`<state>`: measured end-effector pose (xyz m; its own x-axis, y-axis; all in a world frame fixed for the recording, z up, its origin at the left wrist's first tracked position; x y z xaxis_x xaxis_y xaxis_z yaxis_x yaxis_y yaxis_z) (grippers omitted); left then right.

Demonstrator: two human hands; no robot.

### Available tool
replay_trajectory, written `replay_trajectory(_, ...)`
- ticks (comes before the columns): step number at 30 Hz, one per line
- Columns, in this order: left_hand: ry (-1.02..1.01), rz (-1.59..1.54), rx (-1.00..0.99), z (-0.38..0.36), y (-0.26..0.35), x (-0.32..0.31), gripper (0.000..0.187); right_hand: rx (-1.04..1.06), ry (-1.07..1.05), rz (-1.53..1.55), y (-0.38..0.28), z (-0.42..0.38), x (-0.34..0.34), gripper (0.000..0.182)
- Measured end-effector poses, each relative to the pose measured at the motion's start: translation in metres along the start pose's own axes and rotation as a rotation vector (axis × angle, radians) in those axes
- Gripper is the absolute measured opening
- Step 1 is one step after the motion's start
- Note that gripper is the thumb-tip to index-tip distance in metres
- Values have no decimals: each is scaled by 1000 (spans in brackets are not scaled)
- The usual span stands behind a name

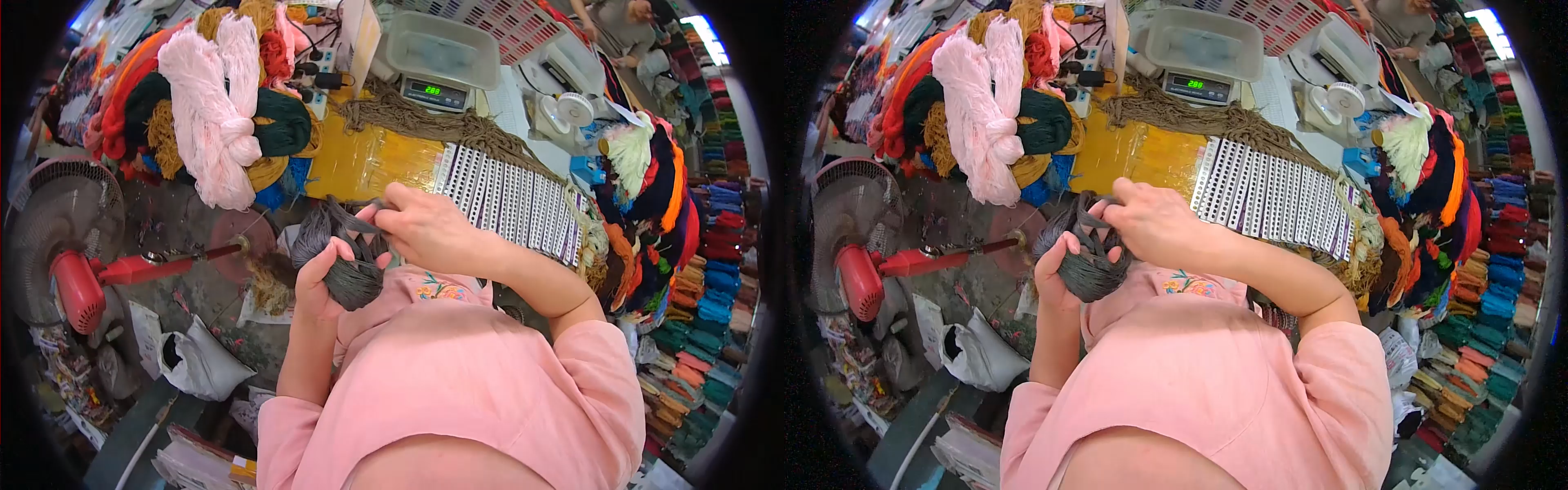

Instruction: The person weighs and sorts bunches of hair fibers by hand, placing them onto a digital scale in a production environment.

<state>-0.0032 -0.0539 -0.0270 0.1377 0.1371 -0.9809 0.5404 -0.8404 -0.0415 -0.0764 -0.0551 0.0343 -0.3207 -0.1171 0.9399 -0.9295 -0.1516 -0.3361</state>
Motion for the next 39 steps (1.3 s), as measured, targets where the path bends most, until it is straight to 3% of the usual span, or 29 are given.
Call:
replay_trajectory(5,-100,-34,57,4,-9,-12,20,-165,14,36,13,-23,-11,8)
replay_trajectory(6,-102,-34,65,4,-10,-12,20,-149,101,186,8,-27,-18,6)
replay_trajectory(8,-50,-143,100,4,-14,-7,21,-120,45,320,-8,-32,-30,6)
replay_trajectory(10,-154,-186,127,5,-16,-7,24,-198,15,346,-6,-35,-33,6)
replay_trajectory(12,-202,-135,115,5,-18,-9,29,-262,269,502,12,-43,-18,12)
replay_trajectory(13,-267,-45,93,6,-20,-17,38,-389,222,626,23,-48,-17,16)
replay_trajectory(16,-131,84,15,9,-23,-20,59,-474,275,821,37,-58,-9,10)
replay_trajectory(18,-111,131,25,9,-27,-20,64,-434,272,993,22,-48,4,10)
replay_trajectory(20,-119,211,66,7,-36,-32,80,-345,290,1173,13,-35,-16,9)
replay_trajectory(22,-130,242,46,6,-34,-34,82,-425,95,1156,4,-32,-31,8)
replay_trajectory(24,-88,278,4,5,-30,-32,87,-441,135,1365,5,-32,-35,8)
replay_trajectory(31,-102,266,-11,-6,-33,-20,81,-451,40,1809,8,-42,-45,7)
replay_trajectory(33,124,205,-181,-13,-22,-7,80,-484,39,1918,8,-44,-51,8)
replay_trajectory(35,19,237,-116,-13,-27,-2,74,-499,44,1954,9,-46,-57,10)
replay_trajectory(36,-58,266,-105,-11,-30,-6,65,-501,51,1955,7,-45,-54,10)
replay_trajectory(37,-136,295,-95,-10,-34,-13,56,-547,78,1759,9,-46,-50,12)
replay_trajectory(38,-34,447,-101,-13,-33,-9,42,-588,103,1562,13,-48,-46,14)
replay_trajectory(39,-36,447,-97,-10,-35,-11,42,-543,112,1489,12,-47,-43,13)
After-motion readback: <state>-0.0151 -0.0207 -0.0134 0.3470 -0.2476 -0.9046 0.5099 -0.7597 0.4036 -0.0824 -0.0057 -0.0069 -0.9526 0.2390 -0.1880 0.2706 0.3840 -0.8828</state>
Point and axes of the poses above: each hand's wrist, its own z-axis towards the middle knuckle, its own x-axis out of the back of the hand, y = z × x, the point moved 9 cm from there along z, towards the middle knuckle, and after that the axes turned 12 degrees about -z, right-handed, at the moved point
